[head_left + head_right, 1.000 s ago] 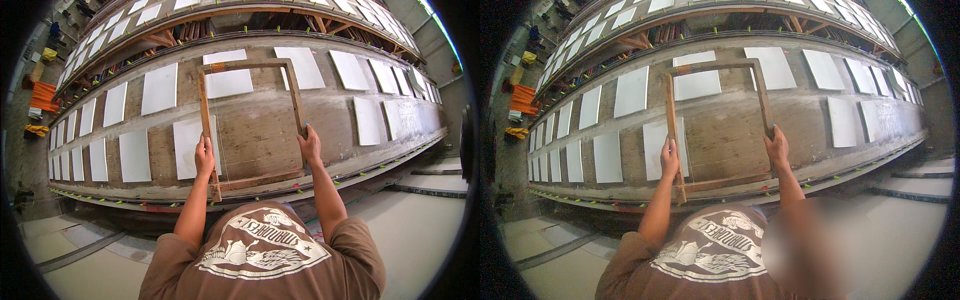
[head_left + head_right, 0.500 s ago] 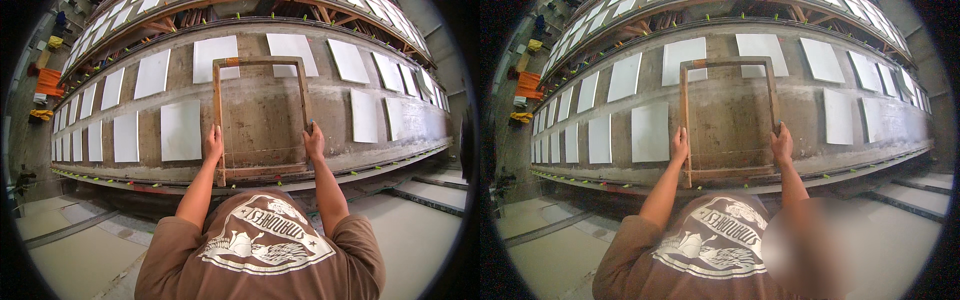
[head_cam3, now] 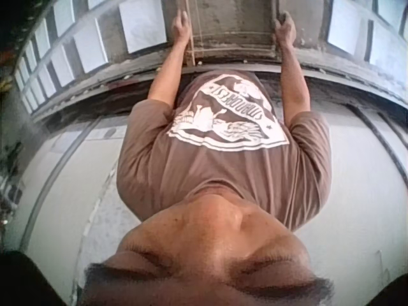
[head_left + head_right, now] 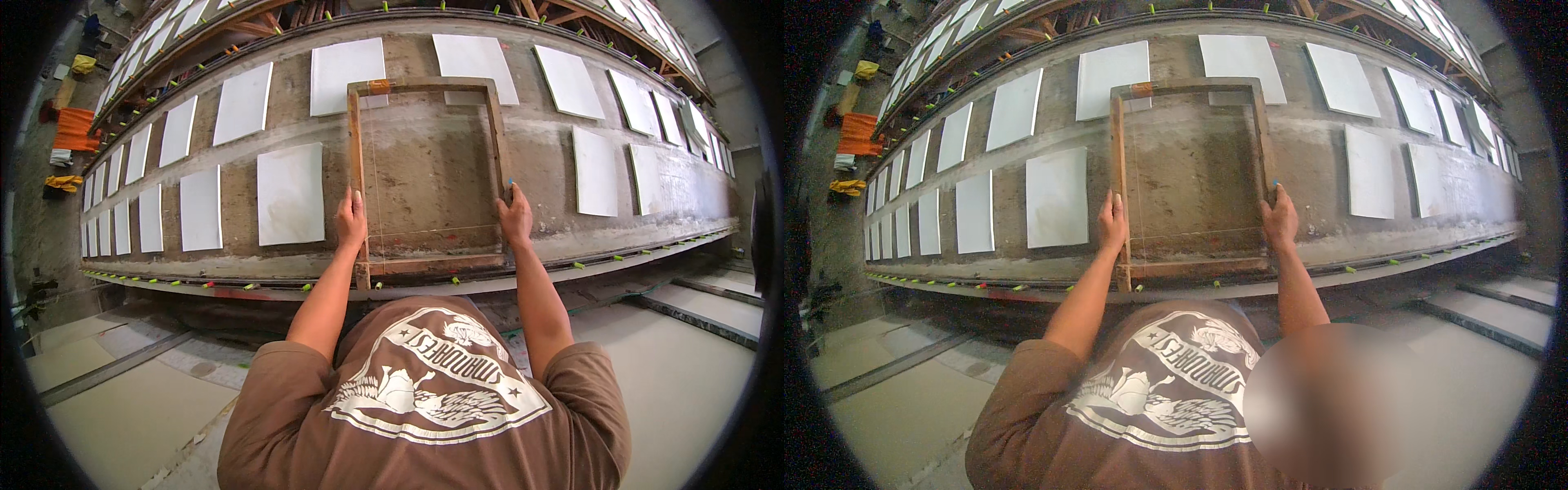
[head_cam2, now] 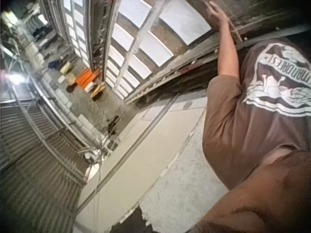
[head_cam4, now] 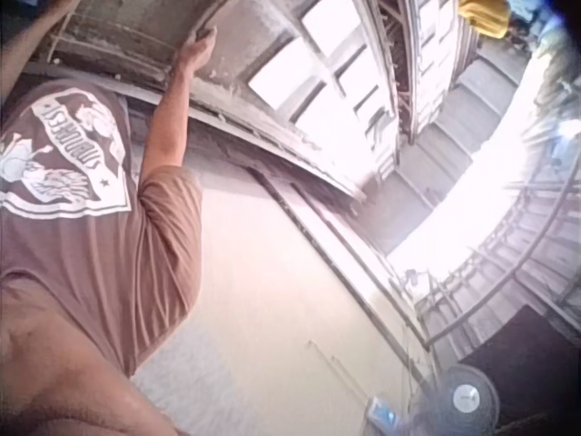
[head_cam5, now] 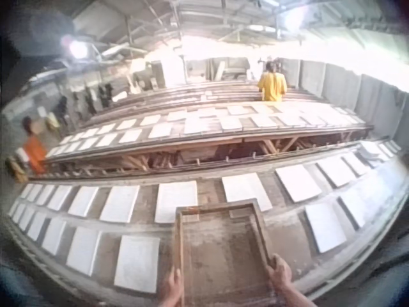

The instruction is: The person repeatedly picks up white rectangular panels and places them into a wooden frame on a workbench. They adjust the panels within the frame and then remove them to repeat the process with other panels. The task involves handling the panels one at a time in a repetitive sequence.

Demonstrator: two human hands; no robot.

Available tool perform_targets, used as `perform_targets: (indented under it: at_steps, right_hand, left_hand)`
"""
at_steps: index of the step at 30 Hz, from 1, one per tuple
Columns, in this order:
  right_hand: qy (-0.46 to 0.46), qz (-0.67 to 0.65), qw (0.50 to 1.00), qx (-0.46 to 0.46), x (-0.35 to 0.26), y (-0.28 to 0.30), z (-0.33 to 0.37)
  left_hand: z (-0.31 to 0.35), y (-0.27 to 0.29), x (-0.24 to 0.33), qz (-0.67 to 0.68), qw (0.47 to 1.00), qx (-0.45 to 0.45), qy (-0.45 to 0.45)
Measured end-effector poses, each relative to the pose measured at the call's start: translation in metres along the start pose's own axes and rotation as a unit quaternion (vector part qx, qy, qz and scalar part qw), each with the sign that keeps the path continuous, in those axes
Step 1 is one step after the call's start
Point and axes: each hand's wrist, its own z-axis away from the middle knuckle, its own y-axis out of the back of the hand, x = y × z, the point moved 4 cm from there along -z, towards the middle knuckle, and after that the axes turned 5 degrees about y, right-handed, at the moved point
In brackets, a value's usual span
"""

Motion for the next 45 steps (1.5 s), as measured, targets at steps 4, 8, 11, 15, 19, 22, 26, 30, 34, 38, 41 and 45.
perform_targets:
  at_steps: [4, 8, 11, 15, 19, 22, 26, 30, 34, 38, 41, 45]
  right_hand:
    - [-0.002, 0.022, 1.000, -0.005, -0.001, 0.001, 0.003]
    - [-0.002, 0.038, 0.999, -0.002, 0.002, 0.004, 0.004]
    - [0.004, 0.037, 0.999, 0.006, 0.008, 0.001, 0.004]
    - [0.002, 0.027, 1.000, 0.008, 0.012, 0.001, 0.003]
    - [-0.002, 0.045, 0.999, -0.007, 0.013, 0.006, 0.005]
    - [-0.008, 0.061, 0.998, -0.019, 0.010, 0.007, 0.008]
    - [-0.008, 0.052, 0.999, -0.014, 0.010, 0.006, 0.006]
    - [-0.010, 0.055, 0.998, -0.009, 0.008, 0.006, 0.009]
    - [-0.010, 0.051, 0.999, -0.005, 0.007, 0.007, 0.008]
    - [0.019, 0.057, 0.998, 0.017, 0.015, 0.005, 0.006]
    - [-0.021, 0.039, 0.999, -0.012, 0.010, 0.011, 0.006]
    - [-0.071, 0.042, 0.996, -0.018, 0.010, 0.015, 0.004]
  left_hand:
    - [0.007, -0.001, -0.006, -0.001, 1.000, 0.008, -0.005]
    - [0.011, -0.002, 0.001, -0.014, 1.000, -0.010, 0.009]
    - [0.010, -0.007, -0.003, 0.000, 1.000, 0.013, 0.000]
    - [0.012, -0.008, -0.003, -0.005, 1.000, 0.003, 0.015]
    - [0.016, -0.006, 0.011, 0.004, 0.999, -0.018, 0.041]
    - [0.016, -0.007, 0.013, 0.016, 0.999, -0.023, 0.037]
    - [0.016, -0.011, 0.005, 0.025, 1.000, -0.003, -0.002]
    - [0.020, -0.010, 0.009, 0.009, 1.000, -0.017, 0.024]
    - [0.019, -0.012, 0.008, 0.029, 0.999, -0.011, 0.014]
    - [0.018, -0.016, 0.002, -0.020, 1.000, 0.010, -0.006]
    - [0.020, 0.002, 0.010, -0.128, 0.992, 0.005, -0.010]
    - [0.016, 0.007, 0.055, -0.115, 0.989, 0.089, -0.024]
